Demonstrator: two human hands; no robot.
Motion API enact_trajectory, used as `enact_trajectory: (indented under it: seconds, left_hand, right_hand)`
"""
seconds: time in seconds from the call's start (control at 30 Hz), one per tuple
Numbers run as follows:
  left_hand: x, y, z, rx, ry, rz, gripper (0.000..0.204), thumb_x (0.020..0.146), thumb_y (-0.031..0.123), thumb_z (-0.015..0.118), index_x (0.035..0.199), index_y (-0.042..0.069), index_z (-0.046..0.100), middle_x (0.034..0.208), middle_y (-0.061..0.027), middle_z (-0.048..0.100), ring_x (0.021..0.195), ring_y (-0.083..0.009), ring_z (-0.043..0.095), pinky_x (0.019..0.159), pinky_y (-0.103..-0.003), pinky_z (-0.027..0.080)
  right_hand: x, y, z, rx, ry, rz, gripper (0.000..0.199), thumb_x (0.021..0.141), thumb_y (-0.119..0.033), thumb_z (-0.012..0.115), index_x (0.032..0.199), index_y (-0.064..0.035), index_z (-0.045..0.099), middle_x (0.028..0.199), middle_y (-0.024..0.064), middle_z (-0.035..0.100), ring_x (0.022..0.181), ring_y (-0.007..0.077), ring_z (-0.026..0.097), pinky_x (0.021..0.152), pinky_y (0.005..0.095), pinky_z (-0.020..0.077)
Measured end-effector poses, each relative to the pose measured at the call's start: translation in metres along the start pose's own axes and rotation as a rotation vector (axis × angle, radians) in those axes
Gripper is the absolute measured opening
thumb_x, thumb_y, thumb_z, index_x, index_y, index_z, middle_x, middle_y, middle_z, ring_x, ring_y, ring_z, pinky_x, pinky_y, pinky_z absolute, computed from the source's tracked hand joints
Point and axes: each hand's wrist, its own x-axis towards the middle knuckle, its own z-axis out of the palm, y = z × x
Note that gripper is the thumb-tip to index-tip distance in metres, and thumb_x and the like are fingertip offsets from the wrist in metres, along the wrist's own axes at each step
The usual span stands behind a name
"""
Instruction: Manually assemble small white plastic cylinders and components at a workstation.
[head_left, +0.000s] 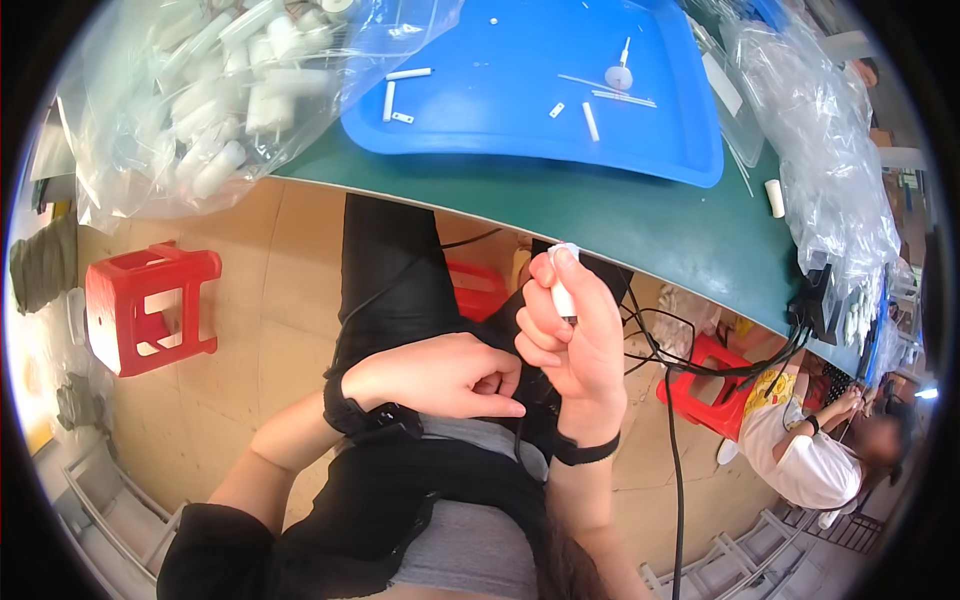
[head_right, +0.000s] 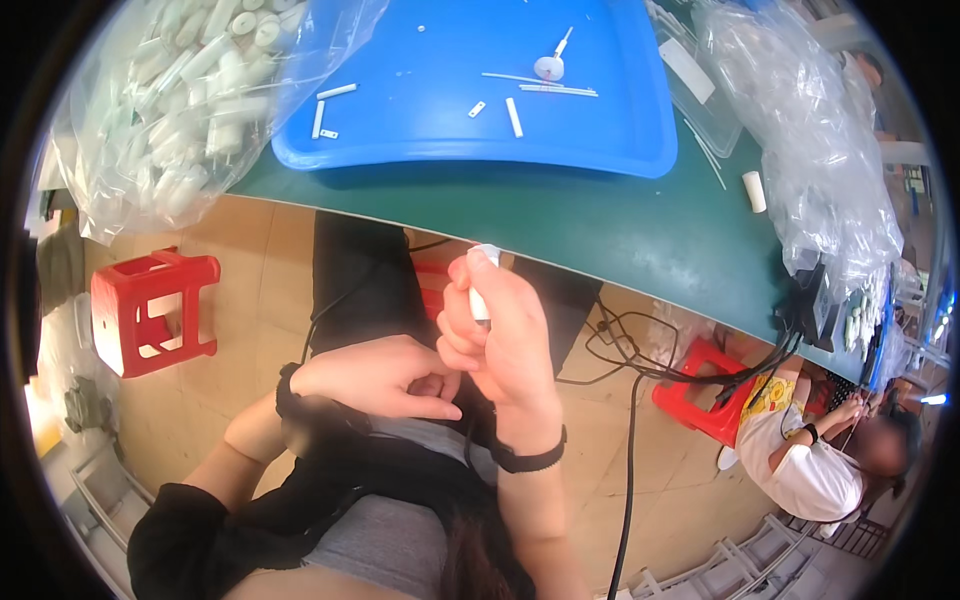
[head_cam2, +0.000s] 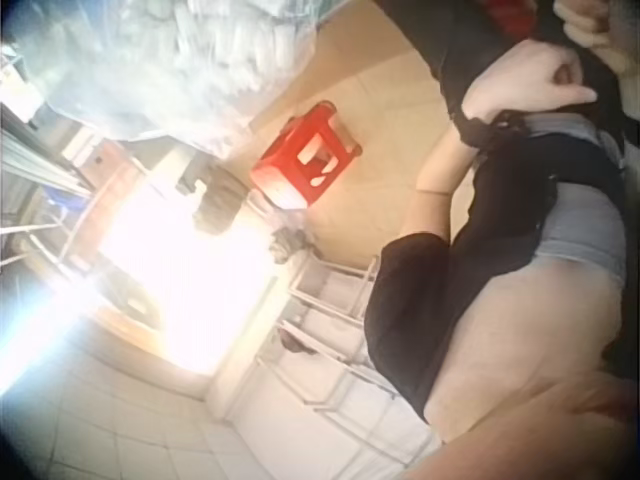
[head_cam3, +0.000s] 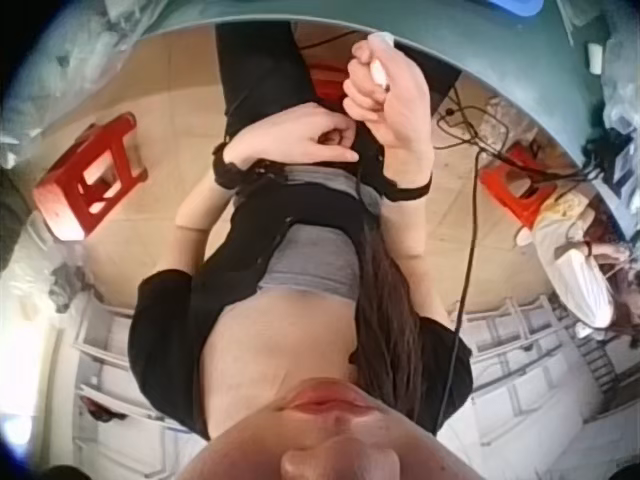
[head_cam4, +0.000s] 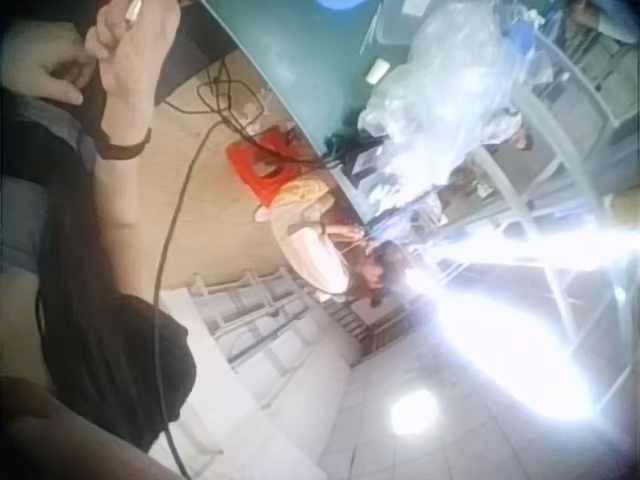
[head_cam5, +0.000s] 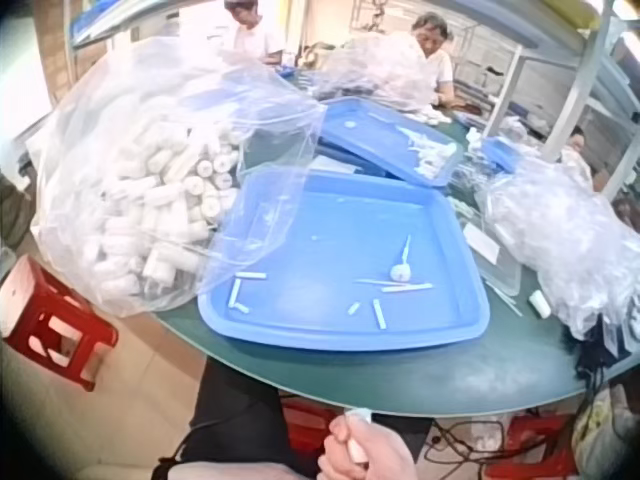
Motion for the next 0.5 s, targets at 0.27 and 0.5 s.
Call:
enact_trajectory:
  seconds: [0.27, 0.5]
  left_hand:
    - [0.004, -0.004, 0.005, -0.162, 0.193, 0.057, 0.022, 0.084, 0.024, 0.064, 0.085, 0.003, 0.059, 0.064, -0.0039, 0.056, 0.059, -0.0124, 0.054, 0.056, -0.027, 0.043]
    - [0.012, -0.008, -0.01, -0.931, 0.414, 0.231, 0.048, 0.083, 0.002, 0.045, 0.13, -0.001, 0.038, 0.114, -0.0113, 0.055, 0.097, -0.0161, 0.056, 0.077, -0.028, 0.048]
  right_hand:
    - [0.005, 0.009, -0.003, 0.331, -0.162, 0.022, 0.026, 0.098, -0.031, 0.039, 0.085, -0.0096, 0.044, 0.05, -0.0041, 0.03, 0.04, 0.0062, 0.024, 0.034, 0.0209, 0.0203]
    - [0.019, 0.022, -0.024, 0.079, -0.301, -0.191, 0.034, 0.094, -0.036, 0.034, 0.082, -0.0071, 0.047, 0.054, 0.002, 0.042, 0.049, 0.0127, 0.039, 0.051, 0.0271, 0.037]
